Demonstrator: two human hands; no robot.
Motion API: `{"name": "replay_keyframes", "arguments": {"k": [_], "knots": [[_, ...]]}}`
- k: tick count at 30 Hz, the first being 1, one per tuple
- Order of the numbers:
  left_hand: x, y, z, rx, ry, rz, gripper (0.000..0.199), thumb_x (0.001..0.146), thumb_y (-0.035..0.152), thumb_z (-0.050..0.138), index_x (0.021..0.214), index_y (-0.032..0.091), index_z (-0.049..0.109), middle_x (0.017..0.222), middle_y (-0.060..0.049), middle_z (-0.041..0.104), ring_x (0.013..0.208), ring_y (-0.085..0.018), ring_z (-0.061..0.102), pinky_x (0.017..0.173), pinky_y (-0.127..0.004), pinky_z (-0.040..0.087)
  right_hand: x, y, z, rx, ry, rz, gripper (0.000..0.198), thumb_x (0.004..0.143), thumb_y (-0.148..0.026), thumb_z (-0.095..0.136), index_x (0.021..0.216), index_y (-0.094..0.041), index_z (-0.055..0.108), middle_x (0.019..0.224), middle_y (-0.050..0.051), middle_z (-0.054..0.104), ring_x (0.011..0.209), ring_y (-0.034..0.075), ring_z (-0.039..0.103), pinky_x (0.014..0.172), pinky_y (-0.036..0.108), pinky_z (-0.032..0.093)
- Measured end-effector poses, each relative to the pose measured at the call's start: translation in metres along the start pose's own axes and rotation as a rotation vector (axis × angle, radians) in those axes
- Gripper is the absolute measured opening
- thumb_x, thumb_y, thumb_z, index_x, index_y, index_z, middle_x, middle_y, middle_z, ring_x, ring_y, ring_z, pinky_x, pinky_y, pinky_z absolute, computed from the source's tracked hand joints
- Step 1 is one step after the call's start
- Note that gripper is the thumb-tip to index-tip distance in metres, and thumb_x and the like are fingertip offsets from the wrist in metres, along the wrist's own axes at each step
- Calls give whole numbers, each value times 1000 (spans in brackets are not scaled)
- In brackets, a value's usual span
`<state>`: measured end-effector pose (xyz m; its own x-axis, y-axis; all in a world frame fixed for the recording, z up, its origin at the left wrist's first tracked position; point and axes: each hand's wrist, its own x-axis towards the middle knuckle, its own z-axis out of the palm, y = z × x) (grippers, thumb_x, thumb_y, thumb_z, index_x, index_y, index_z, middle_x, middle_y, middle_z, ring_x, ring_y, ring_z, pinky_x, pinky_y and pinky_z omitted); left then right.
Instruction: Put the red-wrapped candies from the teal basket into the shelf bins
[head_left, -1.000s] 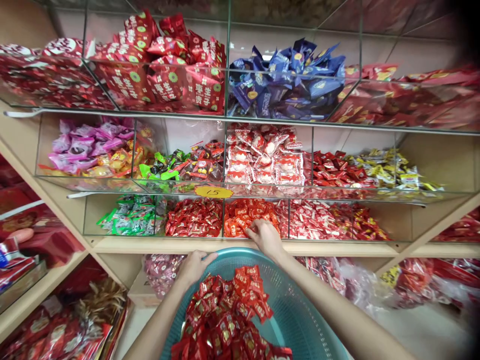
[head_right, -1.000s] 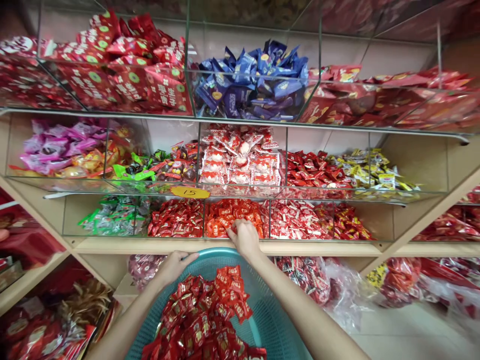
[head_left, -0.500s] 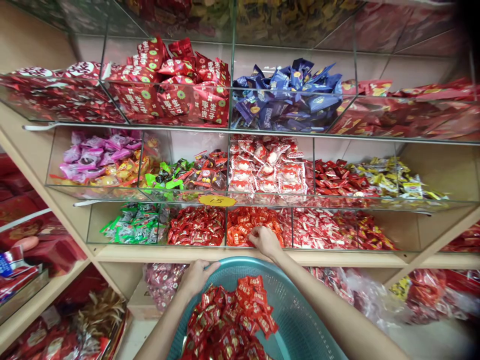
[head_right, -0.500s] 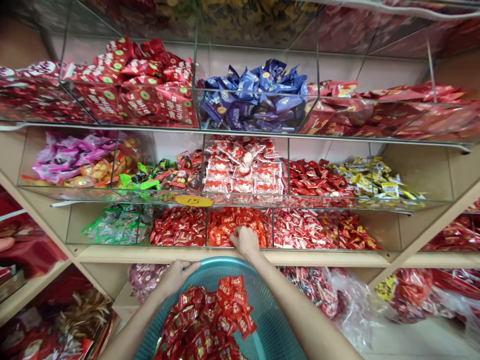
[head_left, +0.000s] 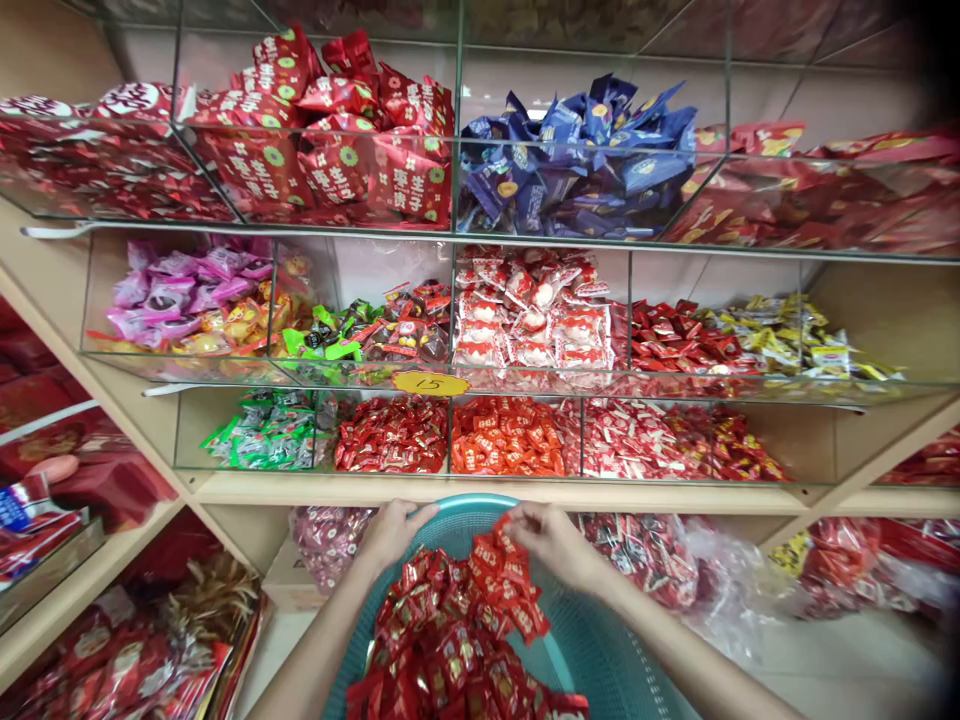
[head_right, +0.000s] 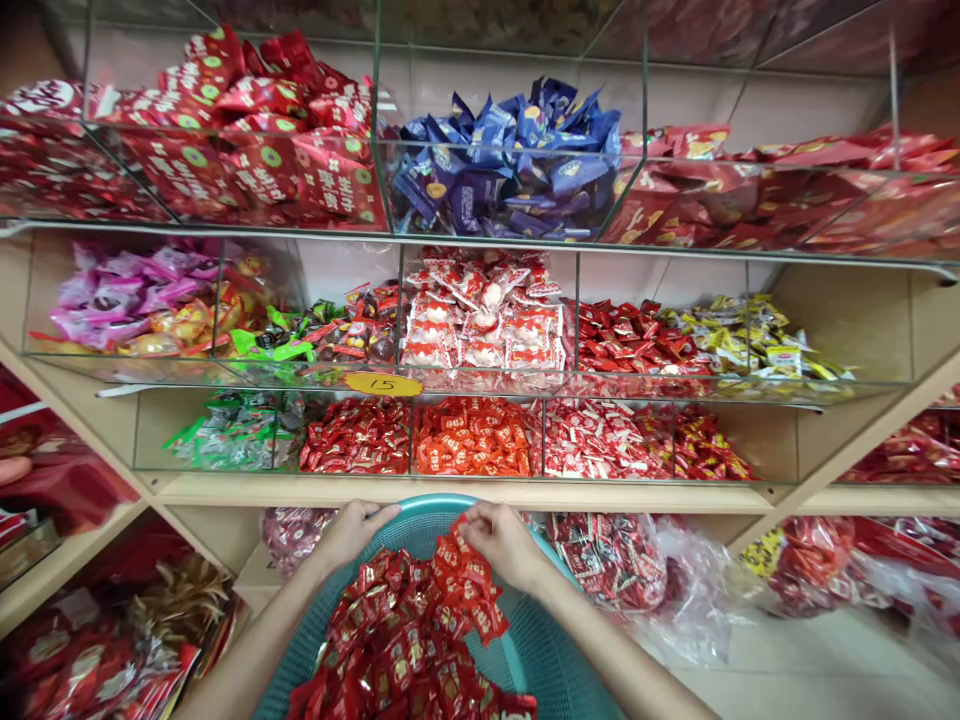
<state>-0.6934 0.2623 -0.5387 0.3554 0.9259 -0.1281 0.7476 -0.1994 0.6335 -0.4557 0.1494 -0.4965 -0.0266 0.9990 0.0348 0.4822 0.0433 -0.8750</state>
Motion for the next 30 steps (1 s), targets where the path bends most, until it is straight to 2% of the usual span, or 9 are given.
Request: {"name": "replay_keyframes", "arguments": {"k": [4, 8, 10, 13, 17, 22, 26, 30], "knots": [[-1, 3, -2, -9, -22, 3, 63, 71, 72, 37, 64, 14, 60, 60, -2, 54, 61, -14, 48, 56, -21, 29, -10, 23, 9, -421, 9, 37, 21, 83, -31, 47, 75, -17, 60, 67, 1, 60, 64, 15, 52, 59, 24, 35], [-1, 2, -2, -7, -28, 2, 64, 72, 73, 36, 64, 14, 59, 59, -1, 51, 60, -14, 47, 56, -22, 28, -2, 15, 11, -688, -1, 1, 19, 86, -24, 43, 88, -18, 61, 88, 6, 65, 84, 19, 59, 72, 26, 38], [0, 0, 0, -8, -18, 9, 64, 71, 74, 35, 62, 14, 57, 57, -1, 48, 58, -13, 44, 56, -21, 28, 5, 7, 15, -764, -15, 0, 19, 87, -23, 43, 89, -19, 61, 92, 7, 65, 89, 19, 59, 74, 26, 38], [1, -3, 2, 2, -4, -3, 64, 71, 74, 35, 61, 14, 55, 54, 0, 46, 55, -12, 40, 56, -22, 29, 14, 4, 25, -835, -38, 3, 18, 88, -23, 43, 90, -19, 60, 94, 8, 65, 92, 19, 59, 76, 26, 39], [1, -3, 1, -6, -9, -8, 64, 71, 74, 35, 63, 14, 58, 56, -1, 49, 56, -12, 41, 57, -22, 30, 18, 11, 34, -881, -33, -21, 18, 88, -23, 43, 92, -19, 59, 96, 8, 65, 92, 19, 59, 76, 26, 40], [-1, 0, -1, -12, 3, 2, 64, 72, 71, 36, 66, 14, 62, 62, -4, 56, 59, -14, 46, 59, -23, 31, 13, 8, 32, -882, 31, -62, 21, 90, -32, 43, 88, -19, 60, 92, 6, 65, 86, 19, 60, 71, 25, 39], [-1, 0, -2, -16, -11, 3, 64, 72, 72, 35, 72, 15, 65, 64, -5, 58, 60, -16, 48, 59, -24, 31, 11, -12, 14, -837, 146, -190, 41, 89, -51, 36, 77, -19, 59, 79, 5, 63, 79, 18, 58, 69, 26, 37], [0, -1, 0, 11, -8, -8, 65, 72, 72, 34, 72, 15, 65, 64, -5, 59, 61, -16, 49, 59, -23, 31, 27, -28, -20, -862, 289, -198, 43, 92, -48, 32, 72, -18, 56, 73, 5, 61, 72, 16, 54, 68, 26, 36]]}}
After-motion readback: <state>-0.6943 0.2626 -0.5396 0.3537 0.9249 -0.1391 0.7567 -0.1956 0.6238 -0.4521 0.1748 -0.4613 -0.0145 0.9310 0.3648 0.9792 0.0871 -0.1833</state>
